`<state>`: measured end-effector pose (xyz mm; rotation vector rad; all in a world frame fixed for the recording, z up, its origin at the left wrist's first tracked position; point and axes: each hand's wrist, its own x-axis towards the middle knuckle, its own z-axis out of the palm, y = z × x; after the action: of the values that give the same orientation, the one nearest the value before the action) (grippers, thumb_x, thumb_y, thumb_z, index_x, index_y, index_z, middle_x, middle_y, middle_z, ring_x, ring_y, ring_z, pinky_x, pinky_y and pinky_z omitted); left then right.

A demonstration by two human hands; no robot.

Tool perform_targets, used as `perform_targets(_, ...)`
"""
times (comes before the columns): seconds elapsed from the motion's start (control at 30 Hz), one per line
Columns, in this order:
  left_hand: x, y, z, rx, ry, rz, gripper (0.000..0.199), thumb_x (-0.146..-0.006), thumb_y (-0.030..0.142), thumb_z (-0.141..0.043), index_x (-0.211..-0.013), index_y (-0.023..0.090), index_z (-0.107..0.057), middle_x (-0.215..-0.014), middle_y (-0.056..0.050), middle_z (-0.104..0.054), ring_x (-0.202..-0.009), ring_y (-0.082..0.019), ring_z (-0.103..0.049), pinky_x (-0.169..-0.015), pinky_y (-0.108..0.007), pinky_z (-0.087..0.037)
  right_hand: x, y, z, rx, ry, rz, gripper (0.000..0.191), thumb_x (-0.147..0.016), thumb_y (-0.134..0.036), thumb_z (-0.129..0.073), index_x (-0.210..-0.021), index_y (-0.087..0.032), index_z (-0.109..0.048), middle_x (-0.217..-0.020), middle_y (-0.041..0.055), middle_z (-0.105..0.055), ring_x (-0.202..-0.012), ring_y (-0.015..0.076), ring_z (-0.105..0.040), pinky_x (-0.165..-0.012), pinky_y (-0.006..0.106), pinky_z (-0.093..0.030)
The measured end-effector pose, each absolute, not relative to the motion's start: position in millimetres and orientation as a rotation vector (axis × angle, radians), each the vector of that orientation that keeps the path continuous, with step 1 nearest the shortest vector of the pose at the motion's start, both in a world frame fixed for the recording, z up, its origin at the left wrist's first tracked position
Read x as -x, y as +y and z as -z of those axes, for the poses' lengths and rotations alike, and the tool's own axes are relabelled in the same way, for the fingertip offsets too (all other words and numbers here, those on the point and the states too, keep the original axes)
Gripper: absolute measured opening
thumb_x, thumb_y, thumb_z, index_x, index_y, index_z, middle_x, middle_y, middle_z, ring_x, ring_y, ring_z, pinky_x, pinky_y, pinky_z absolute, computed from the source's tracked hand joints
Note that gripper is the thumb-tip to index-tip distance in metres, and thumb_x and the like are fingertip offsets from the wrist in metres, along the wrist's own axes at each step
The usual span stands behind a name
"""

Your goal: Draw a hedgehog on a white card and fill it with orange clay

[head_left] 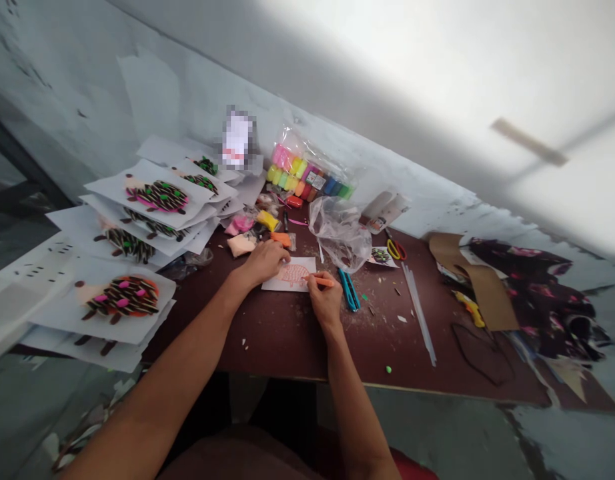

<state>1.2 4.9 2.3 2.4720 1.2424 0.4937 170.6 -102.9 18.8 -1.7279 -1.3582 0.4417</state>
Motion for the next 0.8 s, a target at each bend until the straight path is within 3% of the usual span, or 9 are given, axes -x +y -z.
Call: perform_targets(0.8, -1.1, 4.6, -3.6, -2.471, 1.236, -0.492, 0.028, -0.088, 0.010, -0.058, -0.099, 0.022, -0.081, -0.105, -0.010, -0.074, -0.103, -0.025, -0.065, -0.087, -0.034, -0.049, -173.8, -102.6, -19.8, 1.757, -1.318, -0.427, 0.027, -0.078, -0.042, -0.055, -0.067, -0.020, -0.065, -0.062, 0.0009, -0.066, -0.055, 0.0149, -0.054, -0.057, 0.026, -0.038)
